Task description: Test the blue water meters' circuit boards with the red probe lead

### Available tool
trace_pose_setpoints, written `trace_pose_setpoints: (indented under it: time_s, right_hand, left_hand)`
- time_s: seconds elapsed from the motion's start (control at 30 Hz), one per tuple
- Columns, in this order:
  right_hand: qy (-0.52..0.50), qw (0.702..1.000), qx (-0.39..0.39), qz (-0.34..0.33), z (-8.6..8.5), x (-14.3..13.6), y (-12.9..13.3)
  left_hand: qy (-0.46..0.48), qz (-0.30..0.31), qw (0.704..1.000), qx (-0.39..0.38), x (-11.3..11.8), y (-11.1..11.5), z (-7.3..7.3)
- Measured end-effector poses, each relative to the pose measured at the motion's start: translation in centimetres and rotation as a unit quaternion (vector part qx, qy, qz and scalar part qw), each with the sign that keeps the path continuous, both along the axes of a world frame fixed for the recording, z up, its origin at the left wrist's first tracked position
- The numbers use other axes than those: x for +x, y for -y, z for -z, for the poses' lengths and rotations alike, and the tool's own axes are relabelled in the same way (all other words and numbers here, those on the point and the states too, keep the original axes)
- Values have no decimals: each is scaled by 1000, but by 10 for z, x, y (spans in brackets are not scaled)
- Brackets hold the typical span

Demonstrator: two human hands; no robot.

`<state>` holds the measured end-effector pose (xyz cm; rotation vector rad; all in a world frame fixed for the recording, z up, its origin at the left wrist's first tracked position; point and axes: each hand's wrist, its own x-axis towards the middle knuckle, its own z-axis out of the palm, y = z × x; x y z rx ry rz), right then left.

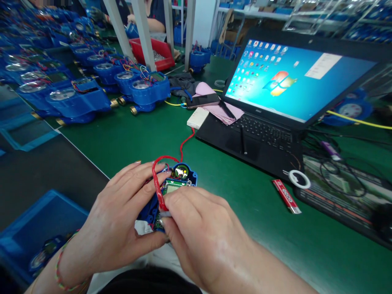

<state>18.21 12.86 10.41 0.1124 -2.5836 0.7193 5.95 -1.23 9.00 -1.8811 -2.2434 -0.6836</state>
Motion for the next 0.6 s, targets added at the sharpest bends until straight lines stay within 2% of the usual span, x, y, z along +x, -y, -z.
trace_pose_setpoints:
  time_s: [0.6]
  right_hand:
    - [17, 1000, -22, -12, 3, 1, -1]
  left_hand:
    - [0, -3, 1000, -1, -1, -1, 1]
